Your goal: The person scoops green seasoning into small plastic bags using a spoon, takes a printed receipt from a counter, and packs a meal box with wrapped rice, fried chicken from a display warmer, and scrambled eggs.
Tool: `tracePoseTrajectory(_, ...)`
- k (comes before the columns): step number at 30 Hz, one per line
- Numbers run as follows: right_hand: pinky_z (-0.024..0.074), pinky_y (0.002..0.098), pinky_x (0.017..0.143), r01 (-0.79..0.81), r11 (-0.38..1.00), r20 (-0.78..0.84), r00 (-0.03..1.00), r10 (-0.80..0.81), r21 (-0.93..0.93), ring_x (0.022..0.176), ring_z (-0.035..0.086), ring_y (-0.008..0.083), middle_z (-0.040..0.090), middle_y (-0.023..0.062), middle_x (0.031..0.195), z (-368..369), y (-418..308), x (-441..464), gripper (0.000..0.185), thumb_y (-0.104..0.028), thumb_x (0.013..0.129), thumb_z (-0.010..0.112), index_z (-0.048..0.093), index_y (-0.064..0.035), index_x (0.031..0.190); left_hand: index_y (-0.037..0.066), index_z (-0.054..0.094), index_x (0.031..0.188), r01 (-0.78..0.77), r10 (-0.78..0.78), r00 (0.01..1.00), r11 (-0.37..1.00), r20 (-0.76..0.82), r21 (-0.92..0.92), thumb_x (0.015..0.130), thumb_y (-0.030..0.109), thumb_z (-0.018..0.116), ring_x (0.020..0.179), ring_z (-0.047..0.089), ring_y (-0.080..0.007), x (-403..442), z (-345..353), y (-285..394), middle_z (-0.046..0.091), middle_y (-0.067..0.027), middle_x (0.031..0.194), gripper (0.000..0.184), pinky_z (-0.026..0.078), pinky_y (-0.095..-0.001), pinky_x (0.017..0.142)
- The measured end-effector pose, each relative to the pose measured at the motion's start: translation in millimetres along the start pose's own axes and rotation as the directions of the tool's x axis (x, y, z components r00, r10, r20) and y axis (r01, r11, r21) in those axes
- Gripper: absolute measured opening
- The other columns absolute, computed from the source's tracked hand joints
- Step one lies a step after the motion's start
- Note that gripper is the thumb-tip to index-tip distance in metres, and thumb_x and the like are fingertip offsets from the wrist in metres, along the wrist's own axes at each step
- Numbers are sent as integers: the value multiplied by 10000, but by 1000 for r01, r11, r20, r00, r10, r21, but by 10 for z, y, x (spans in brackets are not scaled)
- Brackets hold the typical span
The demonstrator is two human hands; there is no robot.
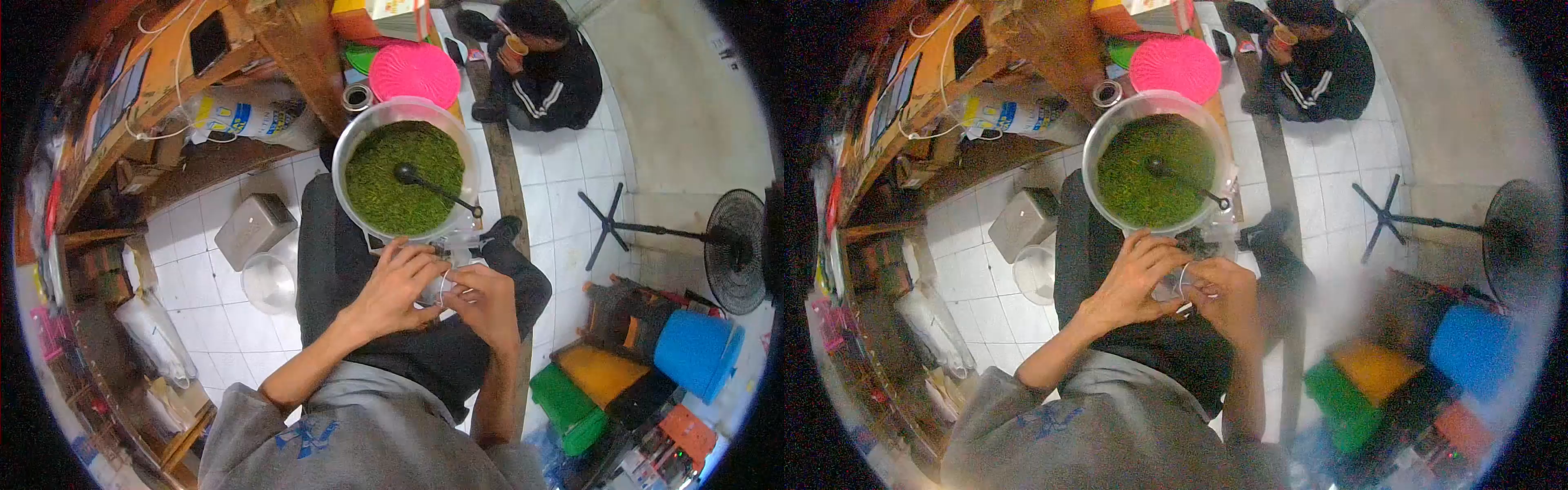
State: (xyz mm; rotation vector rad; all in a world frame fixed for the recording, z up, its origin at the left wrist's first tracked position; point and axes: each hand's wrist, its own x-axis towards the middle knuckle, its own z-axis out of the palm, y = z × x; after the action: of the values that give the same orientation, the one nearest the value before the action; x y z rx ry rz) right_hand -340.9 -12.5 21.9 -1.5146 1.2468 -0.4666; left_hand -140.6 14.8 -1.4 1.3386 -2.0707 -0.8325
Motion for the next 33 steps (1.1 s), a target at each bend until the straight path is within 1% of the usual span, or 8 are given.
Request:
tracePoseTrajectory(5,587,371,739,245,960,-181,947,-267,-135,881,710,274,709,153,974,39,-158,566,159,-70,773,781,724,-17,911,70,650,1166,140,-168,963,980,-210,-143,672,250,874,1180,572,-323,-113,-166,-155,648,-131,1175,571,389,-469,1080)
tracePoseTrajectory(7,572,404,737,361,632,-154,777,-610,-685,821,686,316,699,160,930,112,-185,985,112,-59,793,705,713,-9,893,62,653,1157,165,-202,940,974,-275,-153,656,234,889,1168,578,-326,-152,-273,-181,650,-132,1177,580,415,-453,1053)
tracePoseTrajectory(11,558,407,701,361,304,167,841,-515,-882,770,668,338,691,168,889,289,258,1540,103,-25,763,656,697,-6,856,46,651,1154,244,-283,864,959,-417,-146,617,193,921,1143,591,-325,-344,-514,-282,651,-133,1196,619,471,-430,989)
tracePoseTrajectory(17,575,469,660,261,487,193,964,-185,-833,737,713,390,688,248,786,385,-20,1318,82,-14,739,632,711,3,757,53,662,1117,425,-399,736,901,-547,-85,591,188,920,1117,600,-328,-663,-755,-594,671,-130,1145,601,466,-430,982)
tracePoseTrajectory(22,567,487,694,278,608,222,961,-167,-744,719,697,422,663,288,732,578,-302,1245,124,-54,757,627,706,40,739,77,661,1154,433,-381,723,900,-576,-51,595,217,912,1135,565,-324,-605,-760,-763,650,-104,1150,629,408,-438,1001)
tracePoseTrajectory(28,547,444,693,86,871,85,995,-51,-484,730,706,392,680,267,748,623,-88,1409,184,-151,817,660,742,13,834,78,661,1148,439,-346,716,898,-606,6,612,211,908,1106,581,-322,-398,-803,-856,661,-105,1137,605,437,-432,988)
tracePoseTrajectory(31,518,375,616,-16,982,155,987,46,-187,647,700,276,707,178,707,547,80,1493,197,-159,860,668,745,22,870,78,661,1155,435,-338,719,900,-607,14,617,215,902,1109,577,-326,-314,-847,-878,661,-110,1141,605,434,-435,986)
tracePoseTrajectory(33,343,228,466,-223,972,274,942,196,74,537,476,37,643,-12,704,398,23,1447,176,-68,924,636,738,37,1021,78,661,1158,430,-335,723,903,-604,14,618,214,898,1107,576,-329,-253,-880,-869,661,-113,1144,606,435,-437,983)
